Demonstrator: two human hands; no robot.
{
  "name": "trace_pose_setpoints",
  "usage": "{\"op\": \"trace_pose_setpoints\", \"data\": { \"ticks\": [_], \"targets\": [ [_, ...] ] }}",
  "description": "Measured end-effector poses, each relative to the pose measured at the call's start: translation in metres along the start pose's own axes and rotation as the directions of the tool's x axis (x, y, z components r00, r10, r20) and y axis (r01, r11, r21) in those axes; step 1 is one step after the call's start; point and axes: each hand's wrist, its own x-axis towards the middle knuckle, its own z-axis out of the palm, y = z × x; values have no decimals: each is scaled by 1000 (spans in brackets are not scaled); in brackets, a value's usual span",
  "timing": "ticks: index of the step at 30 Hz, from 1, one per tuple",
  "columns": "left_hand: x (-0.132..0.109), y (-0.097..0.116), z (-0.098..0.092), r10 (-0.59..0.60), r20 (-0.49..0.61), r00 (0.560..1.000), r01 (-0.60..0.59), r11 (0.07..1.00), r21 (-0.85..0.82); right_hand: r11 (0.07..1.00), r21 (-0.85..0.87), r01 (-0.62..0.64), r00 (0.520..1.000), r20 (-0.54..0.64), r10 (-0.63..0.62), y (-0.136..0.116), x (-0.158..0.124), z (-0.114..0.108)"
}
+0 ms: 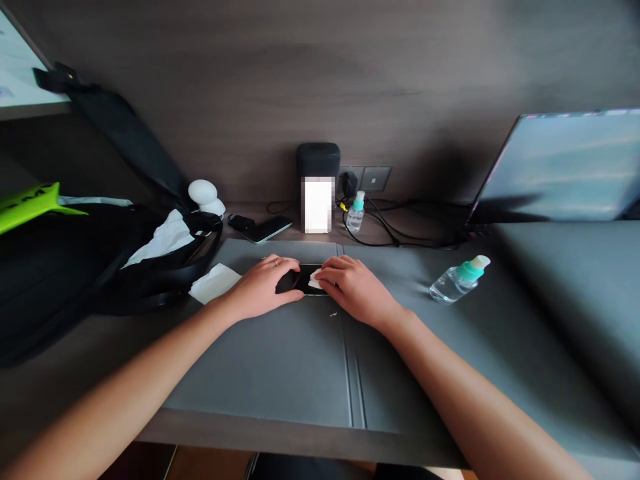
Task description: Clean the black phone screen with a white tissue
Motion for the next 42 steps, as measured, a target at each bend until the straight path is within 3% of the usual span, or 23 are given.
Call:
{"op": "trace_pose_setpoints", "data": {
  "ticks": [6,12,17,23,29,34,37,42],
  "targets": [
    [0,2,-1,-11,6,1000,11,1000,5,1000,-13,11,1000,22,-11,-3,2,-2],
    [0,1,0,-21,8,1000,21,1000,-8,998,19,-61,998,9,61,6,-2,-5],
    [0,0,0,-48,9,999,48,999,-12,1000,19,-25,1000,-5,25,7,5,1],
    [-2,-1,0,-91,24,996,92,995,-44,995,88,-56,998,12,56,24,-3,-9],
    [0,-1,0,-115,25,993,116,992,-38,998,67,4,1000,8,-4,16,6,-1],
    [0,-2,-1,-118,27,993,120,991,-61,991,126,-37,998,51,31,30,-5,-14],
    [0,-2,0,-123,25,992,125,990,-65,996,83,-28,999,33,25,27,-4,-11],
    [0,-3,2,-119,11,993,119,991,-52,989,-137,60,997,-35,-65,-1,13,18]
  ]
}}
